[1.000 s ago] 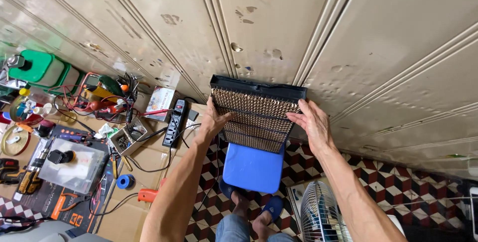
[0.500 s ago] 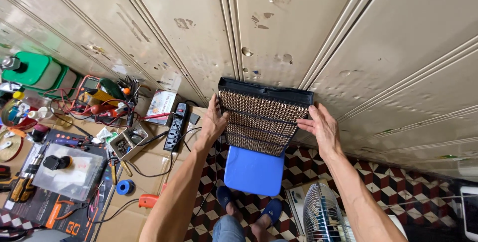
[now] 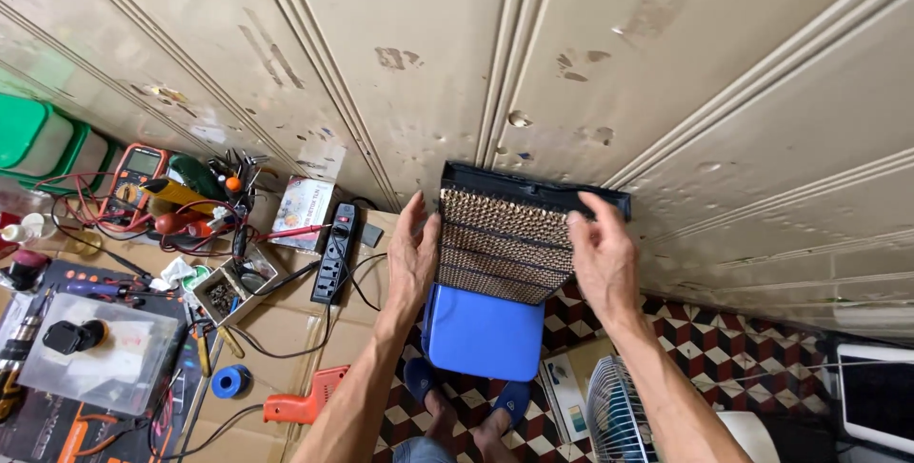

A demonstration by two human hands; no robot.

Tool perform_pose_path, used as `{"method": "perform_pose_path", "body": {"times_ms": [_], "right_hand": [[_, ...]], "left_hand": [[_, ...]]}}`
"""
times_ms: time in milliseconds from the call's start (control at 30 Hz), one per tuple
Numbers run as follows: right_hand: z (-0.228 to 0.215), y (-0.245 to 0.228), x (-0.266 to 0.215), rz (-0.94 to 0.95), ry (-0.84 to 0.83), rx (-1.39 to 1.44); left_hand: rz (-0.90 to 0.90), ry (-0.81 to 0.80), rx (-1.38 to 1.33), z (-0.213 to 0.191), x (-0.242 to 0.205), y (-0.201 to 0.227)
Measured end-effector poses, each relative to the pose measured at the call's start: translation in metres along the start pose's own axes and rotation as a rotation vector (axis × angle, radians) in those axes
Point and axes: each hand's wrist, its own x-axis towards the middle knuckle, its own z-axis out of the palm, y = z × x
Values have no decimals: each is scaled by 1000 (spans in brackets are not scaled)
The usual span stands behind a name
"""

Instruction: Disassembling an evaporative air cooler to inspect and clean the cooling pads and water tank.

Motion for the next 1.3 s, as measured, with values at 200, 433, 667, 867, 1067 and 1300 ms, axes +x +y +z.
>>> {"method": "perform_pose_path", "body": {"times_ms": [200, 433, 667, 867, 1067, 1300], "right_hand": [[-11, 68, -2, 243, 280, 187], [5, 129, -4, 665, 210, 460], [-2, 90, -36, 734, 221, 727], [-22, 69, -98, 842, 282, 876], [-10, 82, -110, 1613, -17, 996], [-18, 97, -154, 1454, -430, 714]], "left_hand": [[104, -69, -52, -8, 35, 15], [-18, -203, -165, 5, 50, 8], [-232, -118, -189, -4, 38, -37], [-1160, -249, -339, -11, -7, -10], [-1093, -354, -435, -23, -45, -93], [-1267, -280, -382, -48, -135, -69]]}}
